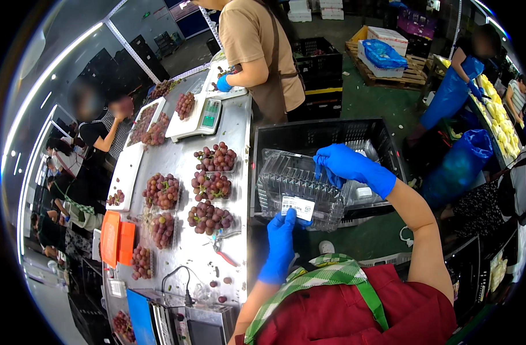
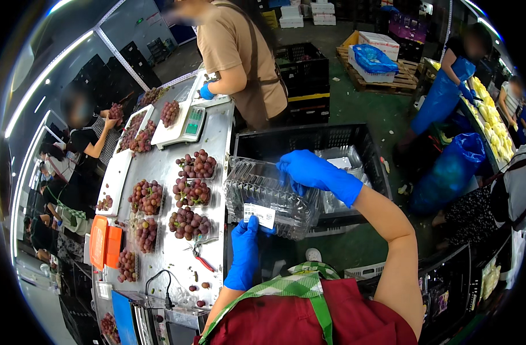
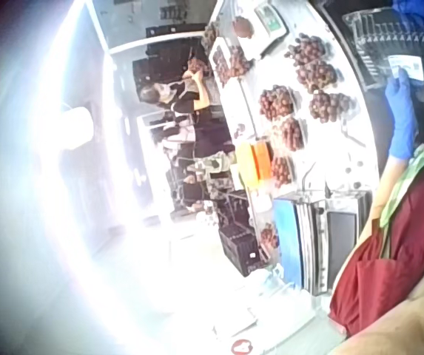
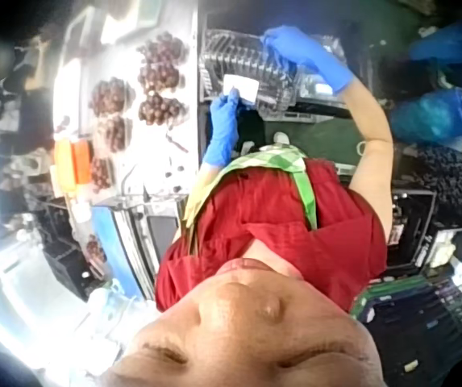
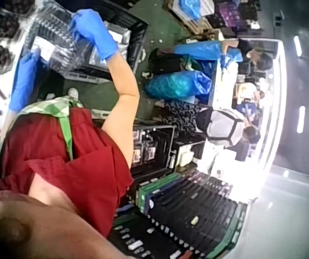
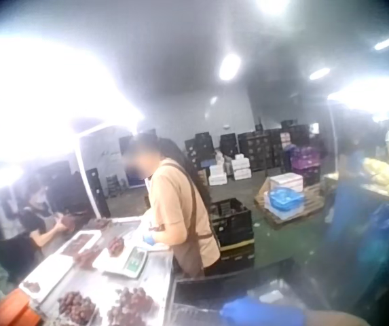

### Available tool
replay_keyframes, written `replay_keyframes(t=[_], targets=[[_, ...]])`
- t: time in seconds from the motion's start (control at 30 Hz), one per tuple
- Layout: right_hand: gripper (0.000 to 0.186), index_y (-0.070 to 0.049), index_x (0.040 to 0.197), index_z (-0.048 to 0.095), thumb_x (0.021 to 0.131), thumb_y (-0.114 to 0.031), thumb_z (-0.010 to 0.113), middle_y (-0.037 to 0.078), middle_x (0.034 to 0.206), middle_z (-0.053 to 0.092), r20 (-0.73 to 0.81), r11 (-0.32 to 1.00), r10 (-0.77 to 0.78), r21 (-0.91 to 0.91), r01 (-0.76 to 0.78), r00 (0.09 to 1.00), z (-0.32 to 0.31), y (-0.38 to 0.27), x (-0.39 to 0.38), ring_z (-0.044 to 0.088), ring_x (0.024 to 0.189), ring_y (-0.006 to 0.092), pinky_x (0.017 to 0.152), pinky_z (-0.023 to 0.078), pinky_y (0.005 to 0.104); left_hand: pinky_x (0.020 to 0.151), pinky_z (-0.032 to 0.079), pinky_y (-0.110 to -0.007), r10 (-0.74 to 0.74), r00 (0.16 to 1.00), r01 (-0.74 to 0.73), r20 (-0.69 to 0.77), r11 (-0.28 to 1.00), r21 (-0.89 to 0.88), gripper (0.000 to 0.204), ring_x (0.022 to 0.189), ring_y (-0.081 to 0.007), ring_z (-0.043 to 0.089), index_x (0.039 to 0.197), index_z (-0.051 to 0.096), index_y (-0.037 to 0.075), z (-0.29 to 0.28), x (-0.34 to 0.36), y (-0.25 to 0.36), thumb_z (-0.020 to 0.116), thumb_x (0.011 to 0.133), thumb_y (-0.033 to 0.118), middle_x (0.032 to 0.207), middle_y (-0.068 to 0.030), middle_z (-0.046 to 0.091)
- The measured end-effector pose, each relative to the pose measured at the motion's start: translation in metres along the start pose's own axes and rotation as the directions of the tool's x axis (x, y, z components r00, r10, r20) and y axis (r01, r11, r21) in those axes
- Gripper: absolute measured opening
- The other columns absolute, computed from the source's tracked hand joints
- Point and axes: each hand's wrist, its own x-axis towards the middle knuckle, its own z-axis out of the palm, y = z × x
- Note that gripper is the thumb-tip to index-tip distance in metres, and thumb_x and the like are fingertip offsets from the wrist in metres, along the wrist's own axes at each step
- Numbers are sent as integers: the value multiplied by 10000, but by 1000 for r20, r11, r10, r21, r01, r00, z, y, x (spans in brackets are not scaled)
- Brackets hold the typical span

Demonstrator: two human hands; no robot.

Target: The person labels clear plastic containers, places them into a black plastic crate, and then places bunches of grapes into the labeled containers at a stainless steel table in a warehouse.

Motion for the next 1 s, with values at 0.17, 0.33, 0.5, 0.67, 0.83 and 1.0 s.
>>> replay_keyframes(t=[0.17,0.33,0.5,0.67,0.83,1.0], targets=[[243,-13,782,539,866,-173,376,70,585,563,17,999,9,-41,-8,1000,2,-10,-11,499,391,120,368,397,228,562,440,-239,6,1000,-6,-2,999,-33,189,580,-135,563,819,559,19,0,-3,-1,501,826,200,698,-79,603],[250,-9,783,537,868,-179,374,69,552,548,-25,997,-73,-39,72,997,8,-9,-11,499,390,124,367,394,232,537,428,-230,71,997,-72,-13,997,-38,200,568,-128,558,815,557,16,-3,-2,-6,501,826,207,675,-76,601],[236,1,886,538,861,-168,375,109,703,584,42,996,6,-84,-2,999,10,-20,-14,548,488,153,466,439,263,483,409,-222,43,997,-43,-59,999,-5,210,509,-122,535,818,557,12,-6,-2,-4,511,821,217,650,-79,595],[251,1,962,531,841,-176,401,143,762,591,-17,966,-116,-233,109,993,13,-15,-18,584,573,190,543,467,290,512,401,-216,-2,997,7,-81,999,51,225,509,-111,523,775,567,-6,-1,-4,4,521,815,211,627,-71,584],[229,-25,945,537,833,-179,408,138,759,596,-144,991,-101,-97,88,984,0,-14,-36,588,591,234,536,466,305,403,369,-223,-98,992,117,-79,946,303,369,389,-113,462,597,552,-8,-5,10,-3,523,807,294,519,-89,548],[140,-23,787,510,836,-133,439,62,656,580,-480,904,-419,-296,307,770,-22,28,-43,541,485,123,429,432,253,403,365,-218,-127,991,130,-30,924,361,468,390,-116,456,560,529,-3,3,6,-16,478,815,385,518,-87,542]])
